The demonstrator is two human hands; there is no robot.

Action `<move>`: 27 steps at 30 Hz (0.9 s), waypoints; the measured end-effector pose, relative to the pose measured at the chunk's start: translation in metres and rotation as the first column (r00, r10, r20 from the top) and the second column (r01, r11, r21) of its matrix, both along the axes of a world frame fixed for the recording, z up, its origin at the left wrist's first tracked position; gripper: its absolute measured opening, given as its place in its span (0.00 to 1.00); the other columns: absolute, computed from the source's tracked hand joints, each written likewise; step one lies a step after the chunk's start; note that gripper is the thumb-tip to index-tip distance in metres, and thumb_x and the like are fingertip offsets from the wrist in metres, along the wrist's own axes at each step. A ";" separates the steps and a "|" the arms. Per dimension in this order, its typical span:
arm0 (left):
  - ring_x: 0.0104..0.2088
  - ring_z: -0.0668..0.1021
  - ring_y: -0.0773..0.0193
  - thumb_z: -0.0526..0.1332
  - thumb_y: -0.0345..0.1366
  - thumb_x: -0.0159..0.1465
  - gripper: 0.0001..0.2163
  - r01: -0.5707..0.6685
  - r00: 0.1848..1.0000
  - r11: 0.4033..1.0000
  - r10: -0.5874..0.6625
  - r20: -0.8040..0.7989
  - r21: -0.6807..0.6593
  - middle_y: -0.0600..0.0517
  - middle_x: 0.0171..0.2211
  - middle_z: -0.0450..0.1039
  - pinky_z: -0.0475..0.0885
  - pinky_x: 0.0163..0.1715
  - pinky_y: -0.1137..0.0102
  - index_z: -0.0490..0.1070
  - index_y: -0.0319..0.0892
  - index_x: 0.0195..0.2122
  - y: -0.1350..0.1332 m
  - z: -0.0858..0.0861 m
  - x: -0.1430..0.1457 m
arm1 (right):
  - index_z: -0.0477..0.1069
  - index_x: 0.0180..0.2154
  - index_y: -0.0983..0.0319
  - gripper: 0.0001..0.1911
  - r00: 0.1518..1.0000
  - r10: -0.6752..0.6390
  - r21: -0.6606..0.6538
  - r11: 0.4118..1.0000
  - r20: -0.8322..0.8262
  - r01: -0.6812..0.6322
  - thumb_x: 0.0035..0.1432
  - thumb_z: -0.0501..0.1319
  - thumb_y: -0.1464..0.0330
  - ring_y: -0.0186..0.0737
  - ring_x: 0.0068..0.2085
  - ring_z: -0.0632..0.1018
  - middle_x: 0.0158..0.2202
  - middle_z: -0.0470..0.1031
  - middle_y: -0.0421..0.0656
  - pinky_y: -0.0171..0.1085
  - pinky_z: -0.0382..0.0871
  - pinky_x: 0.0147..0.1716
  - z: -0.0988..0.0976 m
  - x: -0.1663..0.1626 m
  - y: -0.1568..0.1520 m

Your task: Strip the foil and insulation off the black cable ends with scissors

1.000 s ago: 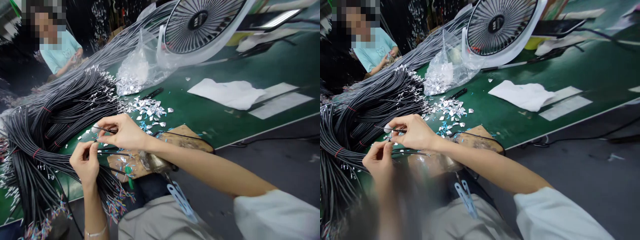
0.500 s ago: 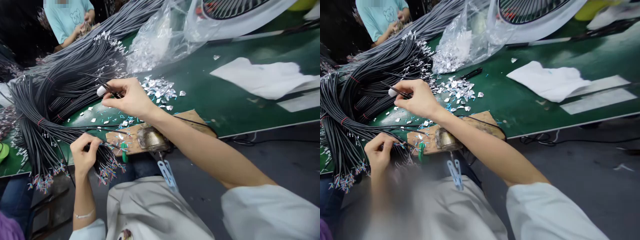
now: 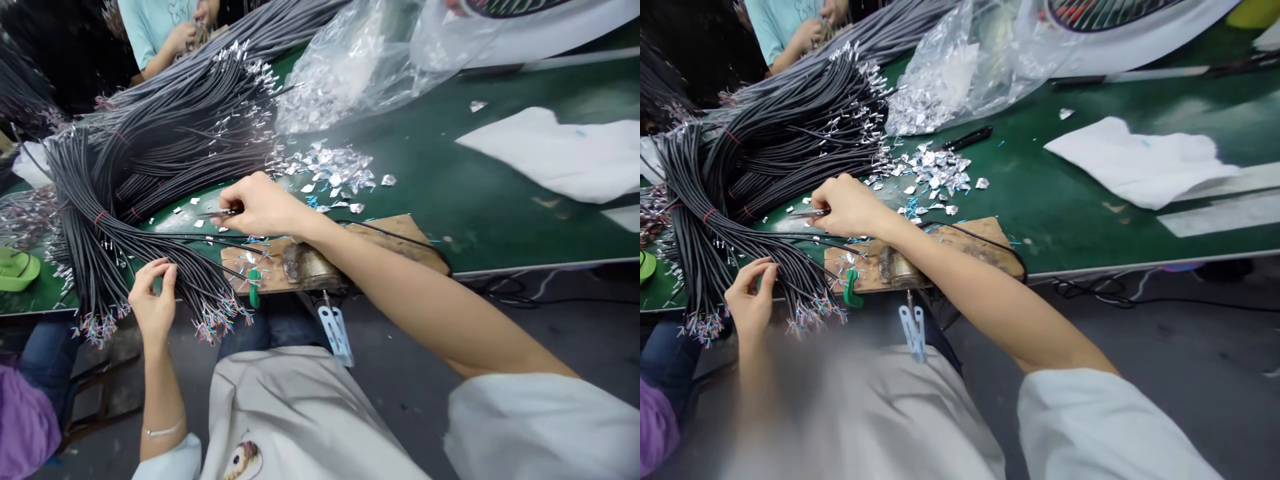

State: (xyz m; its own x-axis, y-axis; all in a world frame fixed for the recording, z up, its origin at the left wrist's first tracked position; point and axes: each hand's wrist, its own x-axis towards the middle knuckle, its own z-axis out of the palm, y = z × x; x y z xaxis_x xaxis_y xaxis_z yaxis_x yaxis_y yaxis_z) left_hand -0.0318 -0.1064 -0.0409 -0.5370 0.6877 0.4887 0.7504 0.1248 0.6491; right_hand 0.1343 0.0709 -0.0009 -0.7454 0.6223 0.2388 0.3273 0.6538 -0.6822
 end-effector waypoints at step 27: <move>0.55 0.71 0.45 0.67 0.25 0.45 0.42 -0.587 0.784 0.802 0.597 0.171 -0.106 0.34 0.56 0.52 0.67 0.54 0.55 0.50 0.40 0.61 0.075 0.010 -0.042 | 0.79 0.30 0.59 0.08 0.906 0.239 0.144 0.942 0.348 -0.303 0.55 0.61 0.74 0.43 0.30 0.77 0.27 0.79 0.44 0.35 0.60 0.27 0.003 -0.001 -0.017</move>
State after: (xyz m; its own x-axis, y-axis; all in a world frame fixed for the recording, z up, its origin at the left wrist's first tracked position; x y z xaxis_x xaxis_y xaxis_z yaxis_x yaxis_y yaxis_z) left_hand -0.0743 -0.0309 -0.0307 -0.9231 0.2228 0.3135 0.3846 0.5366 0.7511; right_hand 0.1334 0.0538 0.0023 -0.9347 0.3517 0.0514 0.2985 0.8553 -0.4235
